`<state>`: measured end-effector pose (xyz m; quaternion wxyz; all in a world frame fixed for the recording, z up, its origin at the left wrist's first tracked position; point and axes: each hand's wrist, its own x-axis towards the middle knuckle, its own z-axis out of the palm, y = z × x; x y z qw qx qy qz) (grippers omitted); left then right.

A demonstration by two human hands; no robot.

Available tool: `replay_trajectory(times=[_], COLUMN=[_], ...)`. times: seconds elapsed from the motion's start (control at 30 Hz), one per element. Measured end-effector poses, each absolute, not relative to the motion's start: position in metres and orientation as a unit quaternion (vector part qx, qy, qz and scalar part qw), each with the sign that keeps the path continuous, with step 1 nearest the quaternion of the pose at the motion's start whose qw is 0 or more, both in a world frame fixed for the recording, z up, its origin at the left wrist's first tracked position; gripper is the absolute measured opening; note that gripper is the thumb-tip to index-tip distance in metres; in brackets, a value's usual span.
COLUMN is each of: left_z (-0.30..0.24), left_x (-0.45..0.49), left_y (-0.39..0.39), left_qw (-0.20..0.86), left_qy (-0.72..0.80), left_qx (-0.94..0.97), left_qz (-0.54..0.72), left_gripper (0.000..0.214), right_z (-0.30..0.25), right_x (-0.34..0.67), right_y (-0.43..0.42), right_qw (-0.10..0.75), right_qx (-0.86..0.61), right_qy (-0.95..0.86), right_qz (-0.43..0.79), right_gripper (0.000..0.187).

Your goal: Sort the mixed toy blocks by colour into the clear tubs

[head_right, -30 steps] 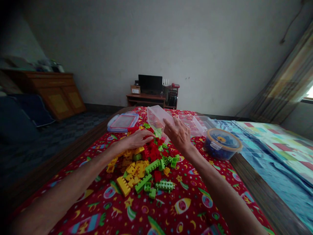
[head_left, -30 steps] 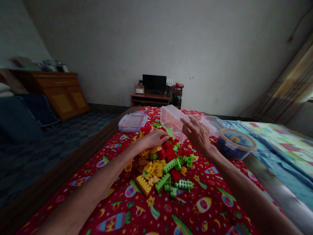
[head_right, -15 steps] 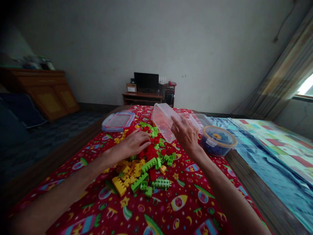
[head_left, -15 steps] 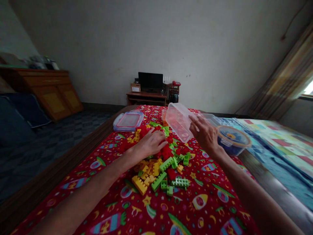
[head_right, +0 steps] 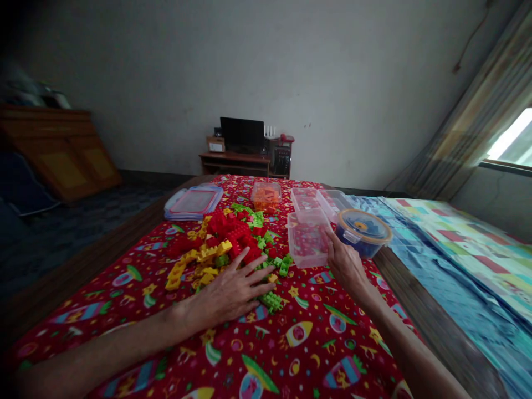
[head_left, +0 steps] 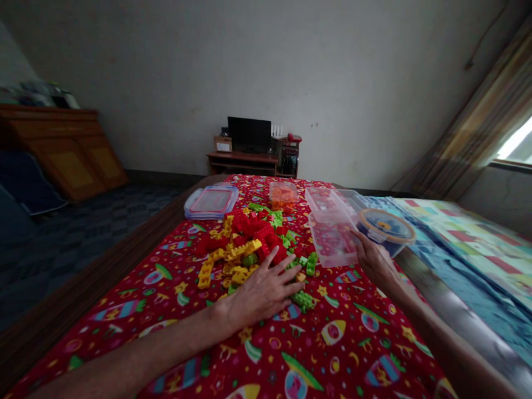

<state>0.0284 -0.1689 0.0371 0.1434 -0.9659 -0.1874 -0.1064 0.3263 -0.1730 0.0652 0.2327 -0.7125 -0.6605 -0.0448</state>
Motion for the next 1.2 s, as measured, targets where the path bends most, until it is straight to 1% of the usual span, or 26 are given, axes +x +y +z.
replay_trajectory(times=[0.2, 0.3, 0.4, 0.47, 0.53, 0.6, 0.7, 0.8, 0.87, 0.97, 1.03, 1.13, 1.2], left_z=[0.043, 0.048, 0.052, 0.052, 0.051, 0.049, 0.048, 0.048, 0.048, 0.048, 0.046, 0.045, 0.046], left_x=[0.008, 0.0, -0.005, -0.007, -0.007, -0.007, -0.007, -0.01, -0.013, -0.019, -0.021, -0.022, -0.019], left_y=[-0.139, -0.132, -0.127, -0.125, -0.124, -0.126, -0.128, -0.127, -0.124, -0.118, -0.116, -0.118, -0.121], left_qw=[0.17, 0.167, 0.157, 0.147, 0.136, 0.125, 0.123, 0.136, 0.141, 0.133, 0.127, 0.125, 0.119], left_qy=[-0.246, -0.263, -0.283, -0.291, -0.292, -0.29, -0.287, -0.296, -0.305, -0.309, -0.311, -0.316, -0.317], left_qx=[-0.948, -0.942, -0.937, -0.935, -0.935, -0.937, -0.938, -0.934, -0.93, -0.929, -0.93, -0.927, -0.925], left_qz=[-0.114, -0.126, -0.135, -0.143, -0.149, -0.15, -0.148, -0.146, -0.148, -0.15, -0.151, -0.161, -0.17], left_gripper=[0.033, 0.036, 0.042, 0.044, 0.044, 0.044, 0.042, 0.041, 0.042, 0.04, 0.039, 0.039, 0.038], right_z=[0.053, 0.048, 0.045, 0.046, 0.05, 0.058, 0.079, 0.101, 0.109, 0.106, 0.1, 0.092, 0.09], right_x=[0.344, 0.352, 0.352, 0.348, 0.344, 0.343, 0.353, 0.381, 0.405, 0.44, 0.458, 0.477, 0.485], right_y=[-0.167, -0.165, -0.166, -0.168, -0.172, -0.177, -0.181, -0.178, -0.172, -0.158, -0.147, -0.132, -0.124], right_qw=[0.262, 0.261, 0.229, 0.186, 0.134, 0.107, 0.131, 0.174, 0.189, 0.179, 0.181, 0.247, 0.299], right_qx=[-0.72, -0.723, -0.717, -0.721, -0.738, -0.75, -0.77, -0.815, -0.837, -0.858, -0.871, -0.875, -0.869], right_qy=[-0.643, -0.639, -0.657, -0.664, -0.653, -0.634, -0.579, -0.493, -0.463, -0.447, -0.443, -0.413, -0.383], right_qz=[-0.003, -0.014, -0.039, -0.065, -0.106, -0.158, -0.232, -0.25, -0.224, -0.179, -0.11, 0.046, 0.093], right_gripper=[0.046, 0.045, 0.045, 0.044, 0.044, 0.043, 0.042, 0.043, 0.041, 0.045, 0.047, 0.046, 0.044])
